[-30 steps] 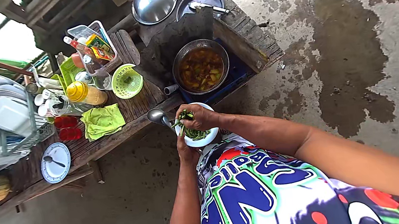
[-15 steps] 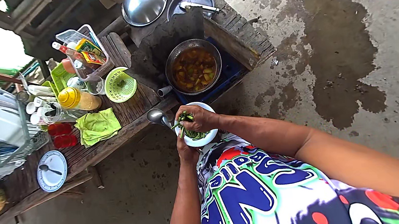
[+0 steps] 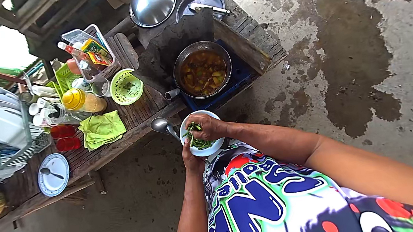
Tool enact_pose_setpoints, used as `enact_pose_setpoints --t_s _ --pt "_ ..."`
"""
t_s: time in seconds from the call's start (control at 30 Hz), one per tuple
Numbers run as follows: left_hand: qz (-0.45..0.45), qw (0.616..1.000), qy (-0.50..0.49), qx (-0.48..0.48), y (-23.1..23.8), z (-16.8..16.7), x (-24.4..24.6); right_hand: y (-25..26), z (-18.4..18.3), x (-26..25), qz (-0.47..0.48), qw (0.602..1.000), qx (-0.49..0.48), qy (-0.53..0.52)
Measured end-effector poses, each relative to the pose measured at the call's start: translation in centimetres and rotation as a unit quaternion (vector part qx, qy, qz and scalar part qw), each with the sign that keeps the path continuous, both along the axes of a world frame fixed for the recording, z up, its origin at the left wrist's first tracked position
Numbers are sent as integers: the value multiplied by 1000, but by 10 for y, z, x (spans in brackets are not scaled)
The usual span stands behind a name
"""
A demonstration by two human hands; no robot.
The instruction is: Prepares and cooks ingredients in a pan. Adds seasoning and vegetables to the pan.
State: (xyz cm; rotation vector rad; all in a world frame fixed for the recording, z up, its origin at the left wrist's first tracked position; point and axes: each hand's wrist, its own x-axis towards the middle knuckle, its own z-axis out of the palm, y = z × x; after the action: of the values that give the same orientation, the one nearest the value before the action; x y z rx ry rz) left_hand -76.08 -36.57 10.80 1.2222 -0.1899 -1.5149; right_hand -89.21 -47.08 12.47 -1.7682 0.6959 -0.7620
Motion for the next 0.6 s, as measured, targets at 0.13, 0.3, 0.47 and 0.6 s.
enact_pose_setpoints --t_s 0.13,0.3,0.47,0.6 --pt "-8 1000 -20 4 2 -2 2 2 -2 -4 -2 1000 0 30" --pt "-7 1000 -24 6 4 -2 1 3 -5 -7 -6 999 6 44" --pt "-7 1000 -25 11 5 -4 1 5 -3 -8 -7 999 18 46" --pt "-7 999 -31 12 8 -6 3 8 1 -9 -1 998 25 54"
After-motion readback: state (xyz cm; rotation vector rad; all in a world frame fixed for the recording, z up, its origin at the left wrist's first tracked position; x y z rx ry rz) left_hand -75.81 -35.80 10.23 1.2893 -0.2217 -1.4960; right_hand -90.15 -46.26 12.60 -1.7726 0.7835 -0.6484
